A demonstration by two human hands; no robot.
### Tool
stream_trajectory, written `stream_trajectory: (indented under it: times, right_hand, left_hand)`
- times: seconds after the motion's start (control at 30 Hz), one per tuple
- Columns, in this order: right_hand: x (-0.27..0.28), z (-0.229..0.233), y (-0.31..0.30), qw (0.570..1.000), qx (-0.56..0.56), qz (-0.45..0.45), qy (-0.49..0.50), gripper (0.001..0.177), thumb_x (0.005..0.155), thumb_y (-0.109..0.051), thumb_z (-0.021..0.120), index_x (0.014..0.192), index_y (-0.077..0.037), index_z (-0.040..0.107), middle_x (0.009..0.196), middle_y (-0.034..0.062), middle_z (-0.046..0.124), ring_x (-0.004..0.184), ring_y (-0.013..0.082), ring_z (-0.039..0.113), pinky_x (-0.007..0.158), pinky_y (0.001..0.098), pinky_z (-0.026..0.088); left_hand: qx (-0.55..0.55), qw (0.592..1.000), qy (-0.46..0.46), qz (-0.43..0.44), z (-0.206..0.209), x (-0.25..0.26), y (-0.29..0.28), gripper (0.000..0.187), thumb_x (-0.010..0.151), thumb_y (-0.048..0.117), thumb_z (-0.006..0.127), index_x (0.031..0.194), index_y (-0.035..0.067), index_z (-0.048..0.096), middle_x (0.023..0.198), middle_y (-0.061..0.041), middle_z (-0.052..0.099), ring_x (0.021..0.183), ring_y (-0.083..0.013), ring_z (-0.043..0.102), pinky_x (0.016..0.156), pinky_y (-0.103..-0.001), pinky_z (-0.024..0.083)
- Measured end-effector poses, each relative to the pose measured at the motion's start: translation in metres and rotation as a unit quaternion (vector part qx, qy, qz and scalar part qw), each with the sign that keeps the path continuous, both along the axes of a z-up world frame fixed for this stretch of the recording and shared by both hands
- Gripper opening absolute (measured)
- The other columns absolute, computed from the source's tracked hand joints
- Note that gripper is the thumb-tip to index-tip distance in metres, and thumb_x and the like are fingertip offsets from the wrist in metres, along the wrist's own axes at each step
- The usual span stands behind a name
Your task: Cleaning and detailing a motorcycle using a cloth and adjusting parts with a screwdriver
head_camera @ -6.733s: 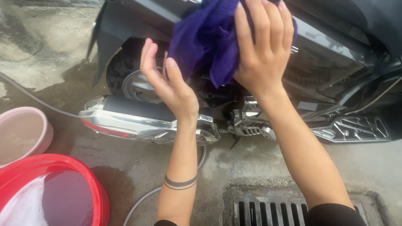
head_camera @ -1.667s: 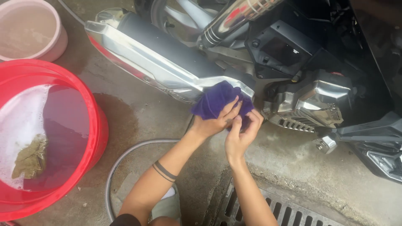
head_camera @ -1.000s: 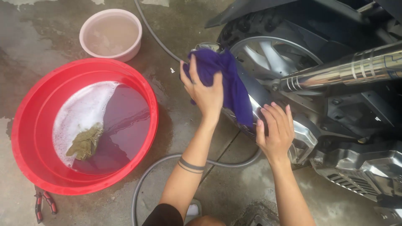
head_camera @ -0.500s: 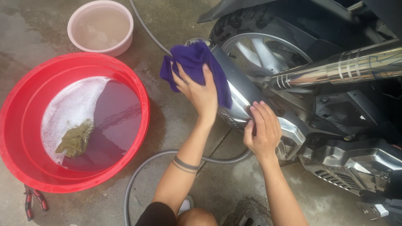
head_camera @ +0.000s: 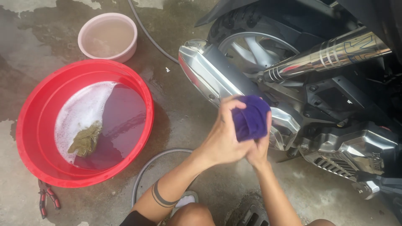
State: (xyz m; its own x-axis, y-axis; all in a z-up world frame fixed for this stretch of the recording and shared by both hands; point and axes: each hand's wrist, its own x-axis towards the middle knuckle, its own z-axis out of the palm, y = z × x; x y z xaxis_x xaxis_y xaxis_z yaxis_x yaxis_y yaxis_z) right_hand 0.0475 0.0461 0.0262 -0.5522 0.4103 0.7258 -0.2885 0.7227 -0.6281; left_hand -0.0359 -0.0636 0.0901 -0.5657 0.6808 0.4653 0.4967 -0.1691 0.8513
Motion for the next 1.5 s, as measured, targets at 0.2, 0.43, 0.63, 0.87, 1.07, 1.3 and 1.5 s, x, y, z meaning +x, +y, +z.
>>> stream_trajectory:
  times: [0.2, 0.43, 0.63, 0.87, 1.07, 1.3, 1.5]
  right_hand:
    - [0.020, 0.016, 0.008, 0.975, 0.104, -0.188, -0.060, 0.040, 0.084, -0.021, 0.052, 0.116, 0.001, 0.040, 0.137, 0.0230, 0.030, 0.126, 0.0375, 0.030, 0.104, 0.0493, 0.024]
    - [-0.063, 0.014, 0.012, 0.929, 0.255, -0.173, -0.206, 0.051, 0.085, -0.025, 0.062, 0.126, 0.001, 0.045, 0.120, 0.0214, 0.047, 0.113, 0.0375, 0.046, 0.100, 0.0489, 0.030]
    - [-0.097, 0.063, 0.028, 0.979, 0.104, -0.032, -0.172, 0.047, 0.088, -0.002, 0.054, 0.131, -0.001, 0.036, 0.135, 0.0198, 0.037, 0.124, 0.0401, 0.037, 0.101, 0.0483, 0.034]
    - [-0.047, 0.016, 0.061, 0.839, 0.103, -0.237, -0.478, 0.029, 0.090, -0.022, 0.051, 0.102, 0.000, 0.066, 0.096, 0.0213, 0.062, 0.098, 0.0372, 0.059, 0.086, 0.0472, 0.044]
    - [-0.165, 0.051, 0.054, 0.961, 0.119, -0.036, -0.248, 0.029, 0.083, 0.000, 0.053, 0.111, -0.005, 0.061, 0.105, 0.0145, 0.055, 0.100, 0.0383, 0.055, 0.079, 0.0436, 0.048]
    - [-0.101, 0.074, 0.055, 0.943, 0.060, -0.028, -0.326, 0.032, 0.081, -0.007, 0.057, 0.113, -0.005, 0.056, 0.099, 0.0215, 0.061, 0.096, 0.0412, 0.057, 0.078, 0.0476, 0.048]
    - [-0.122, 0.051, 0.065, 0.916, 0.109, -0.088, -0.376, 0.022, 0.077, -0.006, 0.059, 0.099, -0.004, 0.062, 0.085, 0.0183, 0.063, 0.083, 0.0383, 0.062, 0.070, 0.0442, 0.050]
  left_hand:
    - [-0.022, 0.941, -0.044, -0.335, 0.021, -0.026, -0.014, 0.067, 0.079, 0.035, 0.060, 0.130, 0.008, 0.026, 0.139, -0.035, 0.017, 0.116, -0.0567, 0.035, 0.083, -0.056, 0.050]
    - [0.011, 0.978, 0.002, 0.206, -0.038, -0.083, 0.019, 0.030, 0.096, 0.020, 0.038, 0.122, 0.006, 0.041, 0.135, -0.019, 0.029, 0.130, -0.0440, 0.020, 0.101, -0.061, 0.024]
    - [0.090, 0.960, 0.040, 0.264, -0.066, -0.101, 0.057, 0.036, 0.098, 0.016, 0.032, 0.132, 0.009, 0.027, 0.141, -0.017, 0.020, 0.136, -0.0411, 0.008, 0.106, -0.059, 0.012]
    - [0.079, 0.931, 0.145, 0.325, -0.096, -0.109, 0.071, 0.038, 0.096, 0.018, 0.031, 0.133, 0.013, 0.032, 0.144, -0.014, 0.017, 0.136, -0.0417, 0.004, 0.107, -0.059, 0.012]
    - [0.095, 0.927, 0.144, 0.334, -0.095, -0.109, 0.073, 0.037, 0.094, 0.019, 0.035, 0.130, 0.013, 0.038, 0.144, -0.016, 0.019, 0.137, -0.0427, 0.007, 0.107, -0.057, 0.015]
    - [0.077, 0.931, 0.154, 0.321, -0.092, -0.110, 0.069, 0.040, 0.094, 0.021, 0.035, 0.133, 0.010, 0.031, 0.144, -0.017, 0.019, 0.136, -0.0424, 0.007, 0.107, -0.057, 0.016]
    - [0.067, 0.932, 0.139, 0.328, -0.095, -0.105, 0.070, 0.043, 0.094, 0.020, 0.033, 0.135, 0.009, 0.025, 0.144, -0.017, 0.017, 0.136, -0.0425, 0.006, 0.108, -0.056, 0.014]
